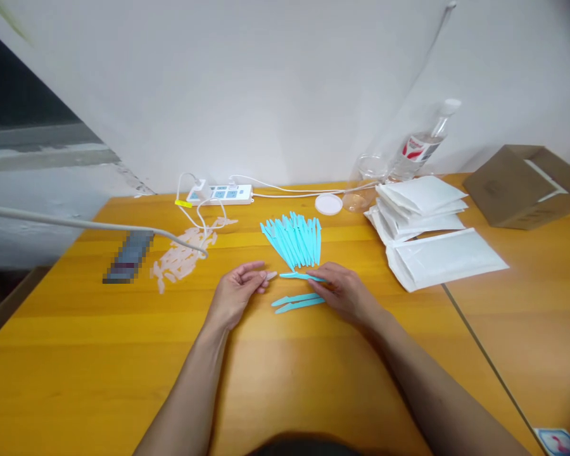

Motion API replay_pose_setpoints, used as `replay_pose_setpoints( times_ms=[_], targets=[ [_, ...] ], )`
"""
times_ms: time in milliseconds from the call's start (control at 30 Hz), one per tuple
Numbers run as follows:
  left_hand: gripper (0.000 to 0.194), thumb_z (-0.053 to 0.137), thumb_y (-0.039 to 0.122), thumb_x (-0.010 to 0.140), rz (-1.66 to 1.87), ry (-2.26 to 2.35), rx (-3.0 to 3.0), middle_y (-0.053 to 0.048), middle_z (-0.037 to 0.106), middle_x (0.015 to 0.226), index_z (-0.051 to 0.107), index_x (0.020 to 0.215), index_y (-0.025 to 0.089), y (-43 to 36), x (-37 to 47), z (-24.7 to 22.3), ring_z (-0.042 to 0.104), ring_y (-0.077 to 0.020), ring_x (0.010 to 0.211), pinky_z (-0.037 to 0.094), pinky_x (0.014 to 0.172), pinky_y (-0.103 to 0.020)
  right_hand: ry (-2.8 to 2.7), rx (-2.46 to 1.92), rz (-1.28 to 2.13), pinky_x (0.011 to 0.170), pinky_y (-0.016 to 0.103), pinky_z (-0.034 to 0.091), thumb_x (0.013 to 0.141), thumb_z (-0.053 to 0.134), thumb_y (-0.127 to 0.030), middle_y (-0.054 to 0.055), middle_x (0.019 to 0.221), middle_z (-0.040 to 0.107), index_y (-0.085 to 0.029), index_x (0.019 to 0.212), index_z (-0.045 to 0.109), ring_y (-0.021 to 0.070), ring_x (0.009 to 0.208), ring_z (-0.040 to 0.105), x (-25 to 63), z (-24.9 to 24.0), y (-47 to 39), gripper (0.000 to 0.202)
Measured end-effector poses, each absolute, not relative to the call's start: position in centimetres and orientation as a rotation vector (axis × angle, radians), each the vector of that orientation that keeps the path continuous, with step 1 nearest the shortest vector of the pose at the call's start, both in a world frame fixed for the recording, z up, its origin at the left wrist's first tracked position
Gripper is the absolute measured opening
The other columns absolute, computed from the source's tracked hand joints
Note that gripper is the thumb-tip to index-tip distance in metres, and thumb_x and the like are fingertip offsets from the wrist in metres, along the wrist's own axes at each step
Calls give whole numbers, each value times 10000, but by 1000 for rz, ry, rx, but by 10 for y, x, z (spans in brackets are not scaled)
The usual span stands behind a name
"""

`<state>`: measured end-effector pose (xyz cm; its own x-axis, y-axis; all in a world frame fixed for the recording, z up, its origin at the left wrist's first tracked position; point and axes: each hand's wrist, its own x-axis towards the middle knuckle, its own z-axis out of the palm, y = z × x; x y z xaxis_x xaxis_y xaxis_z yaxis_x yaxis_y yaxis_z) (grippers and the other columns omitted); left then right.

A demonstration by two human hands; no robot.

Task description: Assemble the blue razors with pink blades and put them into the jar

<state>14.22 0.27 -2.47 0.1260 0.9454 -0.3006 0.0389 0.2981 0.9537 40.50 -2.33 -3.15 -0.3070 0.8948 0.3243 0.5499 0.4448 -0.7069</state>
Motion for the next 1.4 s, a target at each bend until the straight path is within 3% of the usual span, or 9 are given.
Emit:
replay_pose_setpoints(
  times_ms=[167,267,467,667,933,1100,1267,1400],
  targets=[
    [230,616,336,909,728,1499,1933,-107,755,984,757,1023,195,0,137,-23,659,-227,884,490,853,-392,-1993,-1290,613,707,297,490,987,534,-299,68,895,697,-242,1151,713,185,789,631,405,-33,-23,249],
    [232,555,272,932,560,1491,2287,-96,729,879,779,946,214,-3,136,-17,619,-241,871,459,856,-408,-2025,-1265,564,724,304,494,988,535,-278,69,899,693,-236,1159,702,188,811,628,406,-37,-22,242],
    [328,641,401,897,798,1248,1544,-64,723,903,689,1116,162,-4,140,-17,647,-159,770,524,743,-293,-2036,-1195,497,733,312,507,981,549,-255,67,887,686,-230,1109,693,189,808,633,406,-41,-23,194],
    [414,830,413,727,893,1215,1031,-96,777,976,747,1024,137,1,135,-23,704,-168,850,548,857,-303,-2047,-1185,484,741,313,515,976,556,-242,65,893,692,-235,1090,694,188,815,643,405,-40,-22,179],
    [391,679,456,865,814,1344,1477,-77,775,881,756,1097,151,2,130,-35,664,-145,667,546,670,-277,-2047,-1176,501,703,299,505,980,546,-250,71,882,697,-222,1054,708,180,782,635,405,-37,-23,181],
    [252,598,345,938,903,1433,2003,-80,769,909,779,977,174,4,131,-41,700,-194,865,536,847,-335,-2043,-1191,534,711,301,502,981,544,-253,69,896,698,-224,1079,702,181,794,633,406,-42,-23,188],
    [223,621,324,920,741,1293,2018,-85,725,1073,766,1026,192,-1,126,-35,693,-163,850,557,752,-281,-2061,-1212,541,751,311,506,985,537,-250,69,929,704,-241,1155,694,187,832,644,408,-41,-22,231],
    [218,571,296,953,628,1320,2180,-67,710,1023,758,1026,211,-2,124,-32,678,-161,844,539,755,-281,-2067,-1232,550,743,311,506,989,531,-256,73,918,700,-233,1149,699,189,823,641,408,-38,-21,233]
  ],
)
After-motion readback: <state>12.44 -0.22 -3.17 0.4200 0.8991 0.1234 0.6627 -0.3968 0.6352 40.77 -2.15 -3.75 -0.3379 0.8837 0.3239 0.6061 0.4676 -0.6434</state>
